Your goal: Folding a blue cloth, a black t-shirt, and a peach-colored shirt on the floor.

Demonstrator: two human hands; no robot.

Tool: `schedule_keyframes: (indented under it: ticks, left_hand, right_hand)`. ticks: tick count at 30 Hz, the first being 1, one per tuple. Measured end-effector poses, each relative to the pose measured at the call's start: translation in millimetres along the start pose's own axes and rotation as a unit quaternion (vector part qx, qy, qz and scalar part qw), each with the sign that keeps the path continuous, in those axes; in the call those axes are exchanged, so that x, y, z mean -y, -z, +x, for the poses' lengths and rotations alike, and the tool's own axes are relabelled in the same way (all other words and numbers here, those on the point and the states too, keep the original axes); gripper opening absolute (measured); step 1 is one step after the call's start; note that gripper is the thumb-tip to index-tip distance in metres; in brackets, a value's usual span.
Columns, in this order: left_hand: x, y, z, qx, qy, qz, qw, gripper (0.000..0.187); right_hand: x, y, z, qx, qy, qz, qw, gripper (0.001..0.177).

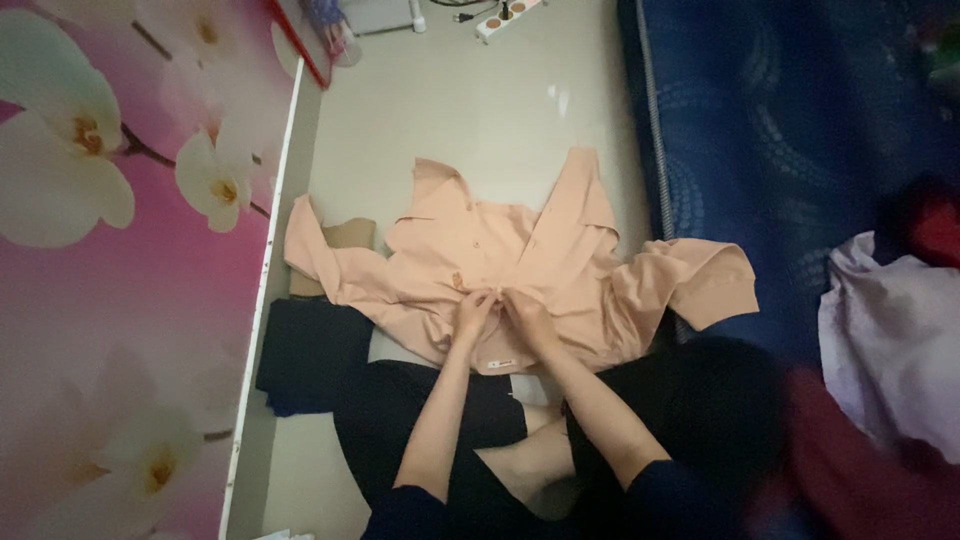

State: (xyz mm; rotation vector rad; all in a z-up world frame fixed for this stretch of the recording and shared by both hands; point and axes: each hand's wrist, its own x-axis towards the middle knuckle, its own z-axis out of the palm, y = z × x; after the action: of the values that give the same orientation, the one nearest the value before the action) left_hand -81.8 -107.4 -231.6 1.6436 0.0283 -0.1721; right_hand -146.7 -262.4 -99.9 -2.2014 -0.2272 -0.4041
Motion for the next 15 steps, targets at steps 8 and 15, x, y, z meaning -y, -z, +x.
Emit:
schedule_keyframes:
  ticks: [8,15]
  left_hand:
    - [27,-3,4,0.0,0.003,-0.051,0.999,0.026]
    - [-21,-1,-14,0.007,0.064,-0.041,0.997,0.024]
  right_hand:
    - [-6,-3,-4,-0.008,-0.018,-0.033,0.999,0.023]
    - [-2,0,-6,-0.007,0.06,-0.029,0.998,0.017]
